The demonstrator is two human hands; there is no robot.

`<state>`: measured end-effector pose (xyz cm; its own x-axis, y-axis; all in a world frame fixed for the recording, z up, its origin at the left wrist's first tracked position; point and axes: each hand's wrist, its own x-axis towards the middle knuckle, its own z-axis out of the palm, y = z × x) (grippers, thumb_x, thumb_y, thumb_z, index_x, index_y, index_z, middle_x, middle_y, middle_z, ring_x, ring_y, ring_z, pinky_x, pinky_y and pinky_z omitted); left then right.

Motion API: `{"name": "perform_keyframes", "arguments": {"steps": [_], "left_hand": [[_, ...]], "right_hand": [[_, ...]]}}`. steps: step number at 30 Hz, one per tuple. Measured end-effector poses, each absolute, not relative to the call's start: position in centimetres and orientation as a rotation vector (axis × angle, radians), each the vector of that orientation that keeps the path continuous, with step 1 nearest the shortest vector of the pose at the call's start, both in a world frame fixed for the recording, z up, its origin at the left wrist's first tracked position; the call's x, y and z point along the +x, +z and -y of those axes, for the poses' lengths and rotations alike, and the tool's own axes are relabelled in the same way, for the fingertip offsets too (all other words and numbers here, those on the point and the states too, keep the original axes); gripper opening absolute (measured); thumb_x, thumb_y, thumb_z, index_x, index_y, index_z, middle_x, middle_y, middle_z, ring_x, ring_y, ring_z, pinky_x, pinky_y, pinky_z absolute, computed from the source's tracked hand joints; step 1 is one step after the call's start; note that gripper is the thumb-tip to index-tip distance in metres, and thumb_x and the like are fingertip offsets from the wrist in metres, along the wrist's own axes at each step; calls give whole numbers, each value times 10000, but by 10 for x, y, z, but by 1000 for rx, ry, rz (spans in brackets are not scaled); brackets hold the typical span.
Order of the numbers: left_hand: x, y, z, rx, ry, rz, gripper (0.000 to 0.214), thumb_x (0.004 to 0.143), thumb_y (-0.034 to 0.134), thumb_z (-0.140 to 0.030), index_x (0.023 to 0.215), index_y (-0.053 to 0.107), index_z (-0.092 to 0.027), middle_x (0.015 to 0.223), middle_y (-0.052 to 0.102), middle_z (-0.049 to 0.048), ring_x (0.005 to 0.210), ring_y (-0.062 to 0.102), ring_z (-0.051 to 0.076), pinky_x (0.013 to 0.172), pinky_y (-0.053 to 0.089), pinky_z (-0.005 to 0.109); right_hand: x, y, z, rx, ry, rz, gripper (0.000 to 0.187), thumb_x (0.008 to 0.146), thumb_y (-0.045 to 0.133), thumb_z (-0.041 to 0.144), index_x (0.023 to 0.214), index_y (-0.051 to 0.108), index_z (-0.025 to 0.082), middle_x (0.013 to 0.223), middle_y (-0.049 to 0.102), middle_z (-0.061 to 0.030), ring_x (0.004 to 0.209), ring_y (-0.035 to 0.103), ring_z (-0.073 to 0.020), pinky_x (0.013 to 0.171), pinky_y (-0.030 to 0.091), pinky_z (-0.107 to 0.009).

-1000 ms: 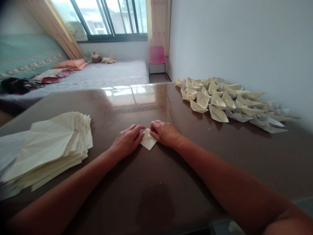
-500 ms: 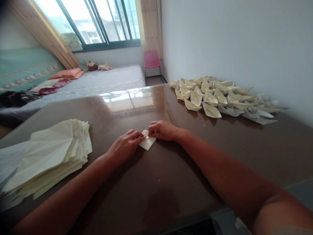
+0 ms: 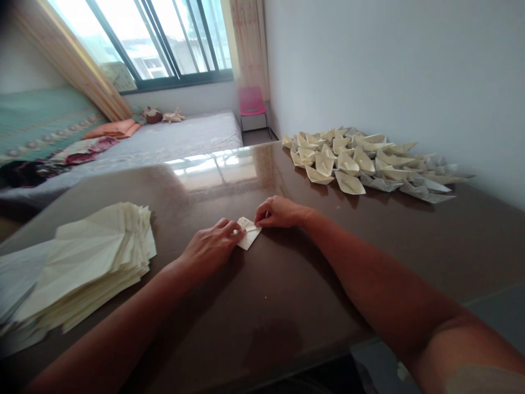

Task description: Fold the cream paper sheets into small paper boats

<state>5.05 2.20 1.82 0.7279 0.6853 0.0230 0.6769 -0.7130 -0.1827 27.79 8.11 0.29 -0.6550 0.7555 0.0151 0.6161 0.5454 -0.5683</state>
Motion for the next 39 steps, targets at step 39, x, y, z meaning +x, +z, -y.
{"name": "perform_keyframes", "arguments": {"steps": [39], "left_hand": [[37,9,-29,-2588,-892,1254,178,925,476,-271,1018,624,-237,974,668,17,903,603,155,782,455,252]], "right_hand": [[234,22,-43,-946,595,2011,271,799,655,352,976,505,211,865,665,3,744,610,-114,706,458,-235]]}}
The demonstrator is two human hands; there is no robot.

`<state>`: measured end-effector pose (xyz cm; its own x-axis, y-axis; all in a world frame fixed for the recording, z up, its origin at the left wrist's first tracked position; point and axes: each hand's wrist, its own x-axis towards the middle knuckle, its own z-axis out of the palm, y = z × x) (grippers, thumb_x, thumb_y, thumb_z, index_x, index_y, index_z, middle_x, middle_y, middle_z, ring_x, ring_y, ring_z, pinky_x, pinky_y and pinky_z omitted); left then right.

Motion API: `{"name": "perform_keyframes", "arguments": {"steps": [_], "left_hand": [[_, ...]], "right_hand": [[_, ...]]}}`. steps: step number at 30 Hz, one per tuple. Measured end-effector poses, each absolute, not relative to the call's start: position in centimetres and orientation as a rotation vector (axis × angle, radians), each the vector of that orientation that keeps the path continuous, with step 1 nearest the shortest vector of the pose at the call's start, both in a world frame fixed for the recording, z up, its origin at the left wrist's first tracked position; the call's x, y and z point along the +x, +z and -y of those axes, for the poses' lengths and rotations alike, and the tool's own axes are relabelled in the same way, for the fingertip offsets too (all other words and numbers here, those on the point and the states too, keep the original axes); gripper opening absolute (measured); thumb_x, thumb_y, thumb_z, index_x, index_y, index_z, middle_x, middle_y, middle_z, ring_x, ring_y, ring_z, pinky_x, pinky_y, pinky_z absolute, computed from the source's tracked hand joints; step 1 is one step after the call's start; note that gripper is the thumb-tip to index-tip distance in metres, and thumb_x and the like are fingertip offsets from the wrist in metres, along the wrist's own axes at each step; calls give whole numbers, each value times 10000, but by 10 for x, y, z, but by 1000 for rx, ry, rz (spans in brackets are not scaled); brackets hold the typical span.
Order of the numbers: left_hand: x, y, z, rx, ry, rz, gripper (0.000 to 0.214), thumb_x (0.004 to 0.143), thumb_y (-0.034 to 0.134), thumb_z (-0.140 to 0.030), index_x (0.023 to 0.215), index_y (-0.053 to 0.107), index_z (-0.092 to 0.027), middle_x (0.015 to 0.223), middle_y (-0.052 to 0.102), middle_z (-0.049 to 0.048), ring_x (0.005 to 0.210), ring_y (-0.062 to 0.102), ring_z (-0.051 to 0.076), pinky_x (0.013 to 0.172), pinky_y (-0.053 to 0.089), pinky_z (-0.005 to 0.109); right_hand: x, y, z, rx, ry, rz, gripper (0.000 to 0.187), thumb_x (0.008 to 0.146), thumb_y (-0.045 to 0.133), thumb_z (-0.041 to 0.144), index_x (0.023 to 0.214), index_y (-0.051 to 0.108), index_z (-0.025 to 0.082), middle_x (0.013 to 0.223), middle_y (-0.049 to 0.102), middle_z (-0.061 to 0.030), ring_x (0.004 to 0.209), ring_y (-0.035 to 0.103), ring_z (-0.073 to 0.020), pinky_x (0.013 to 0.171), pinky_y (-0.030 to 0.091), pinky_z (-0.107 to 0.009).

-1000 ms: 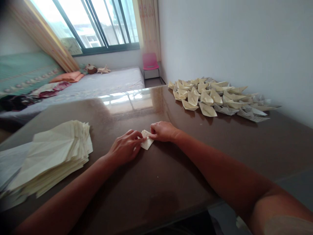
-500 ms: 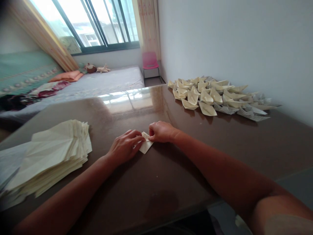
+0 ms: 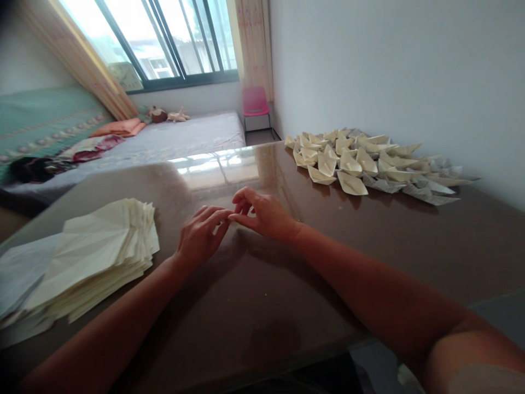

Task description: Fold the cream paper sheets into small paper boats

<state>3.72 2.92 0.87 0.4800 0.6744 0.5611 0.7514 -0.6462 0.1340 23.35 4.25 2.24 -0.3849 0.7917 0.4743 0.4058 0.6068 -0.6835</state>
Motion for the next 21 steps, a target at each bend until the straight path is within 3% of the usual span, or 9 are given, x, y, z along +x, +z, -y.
{"name": "perform_keyframes", "arguments": {"steps": [3,6,9,13,21], "left_hand": [[36,9,-31,-2590,-1059,1384,149,907,497,-298,950,615,-217,888,648,-4,684,575,95,692,457,216],[37,5,-32,-2638,-1098,1458,129,890,494,-291,941,581,-212,906,635,-15,615,550,70,625,451,193],[37,3,-31,-2654,-951,1404,142,868,491,-226,980,578,-218,1024,639,10,775,595,110,682,463,210],[34,0,-33,-2637,-666,1195,191,882,482,-223,1023,610,-234,1084,636,37,1037,536,198,795,461,273],[27,-4,-41,-2926,-400,1022,240,917,444,-240,1042,648,-250,996,646,29,922,549,168,760,458,266]], "right_hand": [[237,22,-46,-959,560,2081,378,744,704,415,988,507,204,963,643,-27,859,589,-144,760,444,-249],[242,16,-51,-987,397,2207,234,798,643,341,943,527,197,943,621,-29,863,553,-149,774,408,-252],[244,9,-53,-972,157,2373,78,852,552,240,916,554,195,931,613,-38,885,528,-164,793,364,-270],[244,4,-53,-990,-133,2597,124,890,511,252,973,583,195,967,616,-67,928,508,-203,775,316,-306],[258,17,-55,-896,79,2854,201,821,596,282,1010,649,238,986,654,-50,971,509,-211,796,297,-316]]}}
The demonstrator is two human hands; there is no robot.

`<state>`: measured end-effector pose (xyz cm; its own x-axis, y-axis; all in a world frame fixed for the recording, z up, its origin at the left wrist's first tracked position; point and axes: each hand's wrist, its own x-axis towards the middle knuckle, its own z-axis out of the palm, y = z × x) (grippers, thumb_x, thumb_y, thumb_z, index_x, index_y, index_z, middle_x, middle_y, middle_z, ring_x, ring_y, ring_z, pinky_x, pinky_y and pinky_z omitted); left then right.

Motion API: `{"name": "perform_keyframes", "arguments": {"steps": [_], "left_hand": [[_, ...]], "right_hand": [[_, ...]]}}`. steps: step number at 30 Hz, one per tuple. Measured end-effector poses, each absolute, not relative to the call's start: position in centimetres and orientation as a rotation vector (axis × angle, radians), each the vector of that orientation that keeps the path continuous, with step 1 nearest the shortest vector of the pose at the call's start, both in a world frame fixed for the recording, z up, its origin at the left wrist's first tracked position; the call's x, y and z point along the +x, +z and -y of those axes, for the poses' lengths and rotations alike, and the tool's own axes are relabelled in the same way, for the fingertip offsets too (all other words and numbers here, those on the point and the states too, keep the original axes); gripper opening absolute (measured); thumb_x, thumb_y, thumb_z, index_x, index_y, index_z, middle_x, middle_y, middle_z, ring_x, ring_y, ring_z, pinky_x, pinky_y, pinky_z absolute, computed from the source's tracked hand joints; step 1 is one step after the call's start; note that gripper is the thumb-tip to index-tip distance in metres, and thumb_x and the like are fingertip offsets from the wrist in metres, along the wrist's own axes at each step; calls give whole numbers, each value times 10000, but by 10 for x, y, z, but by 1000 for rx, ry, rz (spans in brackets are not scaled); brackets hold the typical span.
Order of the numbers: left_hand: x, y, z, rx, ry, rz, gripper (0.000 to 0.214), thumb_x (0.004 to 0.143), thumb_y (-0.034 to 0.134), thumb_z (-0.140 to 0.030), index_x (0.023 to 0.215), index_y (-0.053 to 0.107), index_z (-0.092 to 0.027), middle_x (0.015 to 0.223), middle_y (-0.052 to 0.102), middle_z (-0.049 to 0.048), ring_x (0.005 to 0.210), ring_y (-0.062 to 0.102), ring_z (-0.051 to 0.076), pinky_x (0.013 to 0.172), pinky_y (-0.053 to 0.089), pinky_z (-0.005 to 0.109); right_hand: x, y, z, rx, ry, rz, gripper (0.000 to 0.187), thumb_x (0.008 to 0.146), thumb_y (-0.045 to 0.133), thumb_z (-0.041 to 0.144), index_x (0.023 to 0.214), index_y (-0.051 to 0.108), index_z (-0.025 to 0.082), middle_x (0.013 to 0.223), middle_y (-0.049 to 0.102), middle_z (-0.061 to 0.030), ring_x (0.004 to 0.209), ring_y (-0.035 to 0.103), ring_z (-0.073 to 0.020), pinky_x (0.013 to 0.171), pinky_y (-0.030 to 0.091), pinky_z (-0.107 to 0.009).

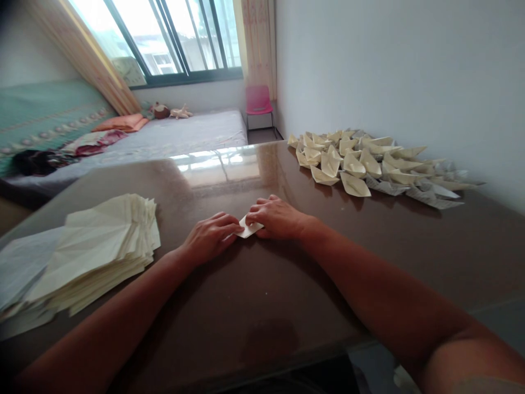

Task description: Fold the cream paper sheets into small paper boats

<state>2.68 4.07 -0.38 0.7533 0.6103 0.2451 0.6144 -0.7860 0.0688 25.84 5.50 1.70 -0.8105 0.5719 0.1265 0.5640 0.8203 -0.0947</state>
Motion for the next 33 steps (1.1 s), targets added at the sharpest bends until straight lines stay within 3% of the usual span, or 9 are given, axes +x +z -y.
{"name": "perform_keyframes", "arguments": {"steps": [7,11,14,18,25,33], "left_hand": [[23,1,-46,-3099,-469,1025,279,929,445,-298,1032,697,-237,941,636,55,891,562,162,795,462,272],[21,1,-49,-3163,-528,1057,255,912,480,-303,997,714,-248,946,644,51,897,578,162,812,462,273],[22,-1,-51,-3177,-558,1146,274,923,464,-335,916,720,-236,914,656,41,870,593,154,803,462,263],[28,-7,-54,-3058,-607,1420,301,939,420,-357,954,685,-215,872,671,33,816,615,154,760,466,260],[36,-13,-54,-2904,-667,1671,284,914,445,-383,1042,644,-226,900,707,29,809,639,175,723,467,271],[40,-10,-53,-2828,-601,1671,293,905,457,-379,1071,651,-237,828,681,18,706,611,155,698,455,263]], "right_hand": [[263,25,-56,-849,312,2805,177,816,584,217,951,698,231,951,676,-48,913,540,-182,785,357,-270],[265,27,-56,-933,455,2760,165,784,575,166,899,691,191,858,672,-31,752,560,-138,686,366,-229],[266,27,-59,-1075,630,2680,154,805,565,214,876,700,195,785,681,-3,696,574,-123,650,361,-212],[264,20,-63,-1244,821,2503,189,834,553,283,908,690,176,784,685,-4,683,580,-117,619,370,-199],[250,8,-61,-1519,608,2456,161,876,516,291,948,618,189,907,697,-44,778,608,-143,670,378,-220],[245,8,-56,-1590,510,2423,153,861,537,307,965,566,198,850,695,-25,728,611,-138,616,356,-215]]}}
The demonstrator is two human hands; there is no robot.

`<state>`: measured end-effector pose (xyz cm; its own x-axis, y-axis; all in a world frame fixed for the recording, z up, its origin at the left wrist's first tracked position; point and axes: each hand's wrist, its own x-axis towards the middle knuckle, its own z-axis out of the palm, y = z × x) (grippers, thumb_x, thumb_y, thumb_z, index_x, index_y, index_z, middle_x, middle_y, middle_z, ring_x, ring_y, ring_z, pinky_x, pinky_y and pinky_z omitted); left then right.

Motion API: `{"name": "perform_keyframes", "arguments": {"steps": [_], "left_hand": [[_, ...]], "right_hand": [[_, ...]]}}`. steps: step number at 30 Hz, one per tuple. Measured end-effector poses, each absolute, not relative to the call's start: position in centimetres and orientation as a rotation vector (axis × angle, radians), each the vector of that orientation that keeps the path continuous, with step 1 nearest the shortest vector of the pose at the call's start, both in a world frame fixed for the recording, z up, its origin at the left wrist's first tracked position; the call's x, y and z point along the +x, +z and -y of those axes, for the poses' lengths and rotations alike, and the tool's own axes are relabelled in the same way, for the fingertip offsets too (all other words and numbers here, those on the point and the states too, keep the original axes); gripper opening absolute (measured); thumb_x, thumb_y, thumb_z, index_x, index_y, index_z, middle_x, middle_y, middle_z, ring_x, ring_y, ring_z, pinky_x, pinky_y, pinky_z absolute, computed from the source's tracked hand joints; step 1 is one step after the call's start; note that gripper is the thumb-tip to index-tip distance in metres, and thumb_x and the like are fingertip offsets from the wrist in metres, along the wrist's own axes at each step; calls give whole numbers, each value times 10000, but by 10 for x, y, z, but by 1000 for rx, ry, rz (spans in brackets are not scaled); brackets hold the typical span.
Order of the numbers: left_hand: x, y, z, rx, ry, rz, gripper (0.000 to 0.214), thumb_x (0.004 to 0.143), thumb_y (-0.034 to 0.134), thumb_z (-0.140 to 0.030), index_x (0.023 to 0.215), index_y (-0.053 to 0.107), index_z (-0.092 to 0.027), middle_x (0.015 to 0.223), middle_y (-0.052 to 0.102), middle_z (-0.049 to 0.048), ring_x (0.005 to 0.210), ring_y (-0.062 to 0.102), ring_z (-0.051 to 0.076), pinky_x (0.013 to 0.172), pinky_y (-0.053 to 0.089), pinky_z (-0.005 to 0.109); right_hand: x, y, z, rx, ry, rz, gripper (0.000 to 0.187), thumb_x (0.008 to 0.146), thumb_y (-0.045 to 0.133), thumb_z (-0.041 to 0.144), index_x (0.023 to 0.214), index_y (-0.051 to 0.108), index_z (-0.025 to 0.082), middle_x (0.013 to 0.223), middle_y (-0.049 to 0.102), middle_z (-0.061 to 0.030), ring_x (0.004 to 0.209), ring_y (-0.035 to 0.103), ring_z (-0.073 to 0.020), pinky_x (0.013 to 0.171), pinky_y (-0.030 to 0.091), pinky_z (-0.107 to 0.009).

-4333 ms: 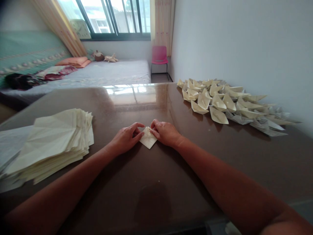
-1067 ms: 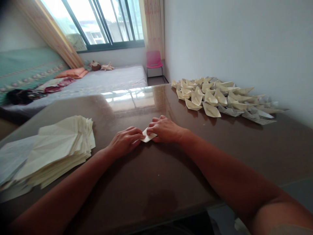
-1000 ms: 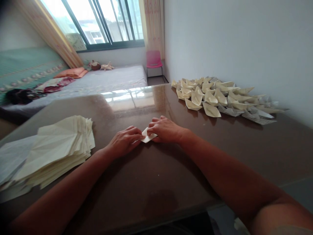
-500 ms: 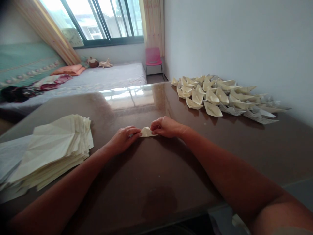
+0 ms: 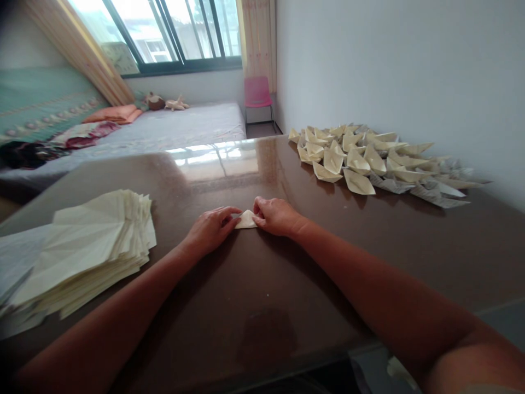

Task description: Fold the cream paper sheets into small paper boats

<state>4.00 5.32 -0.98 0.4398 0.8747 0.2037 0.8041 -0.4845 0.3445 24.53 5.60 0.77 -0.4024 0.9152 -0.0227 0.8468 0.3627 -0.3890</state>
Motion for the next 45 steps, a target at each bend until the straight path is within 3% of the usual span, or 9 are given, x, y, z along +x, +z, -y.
{"name": "perform_keyframes", "arguments": {"steps": [10,18,25,31,40,45], "left_hand": [[38,-12,-57,2429,564,-1452,304,896,494,-380,1106,669,-247,838,687,11,705,597,143,693,454,248],[42,-18,-49,2675,536,-1569,331,942,411,-404,1185,618,-315,946,636,29,888,592,178,698,460,253],[37,-13,-44,2924,491,-1184,271,937,455,-223,1122,652,-246,995,646,47,943,525,178,788,475,274],[47,3,-31,3056,93,-1265,257,907,503,-193,1131,628,-178,929,633,64,914,538,217,750,489,307],[56,8,-16,3113,-233,-1304,414,895,463,-112,1302,501,-45,1094,632,153,941,585,245,777,506,337],[64,13,-11,3101,-354,-1331,398,895,427,-91,1271,530,-12,1127,632,199,925,617,264,726,514,361]], "right_hand": [[247,3,-57,-1506,349,2530,121,871,496,288,918,581,216,915,667,-26,758,583,-146,587,309,-233],[246,2,-55,-1508,294,2541,137,885,478,308,935,574,223,953,662,-22,771,592,-151,575,305,-238],[245,11,-49,-1424,149,2668,232,931,437,299,1092,603,277,1031,644,-29,819,617,-166,645,356,-247],[241,28,-29,-1384,-90,2896,269,932,428,196,1128,612,203,1078,620,-105,907,621,-205,666,409,-265],[240,40,-12,-1453,-105,2983,282,907,414,127,999,679,152,1061,642,-140,938,606,-231,645,447,-296],[230,42,-8,-1497,-79,2987,252,873,463,124,945,705,138,1042,649,-154,945,608,-246,651,453,-308]]}}
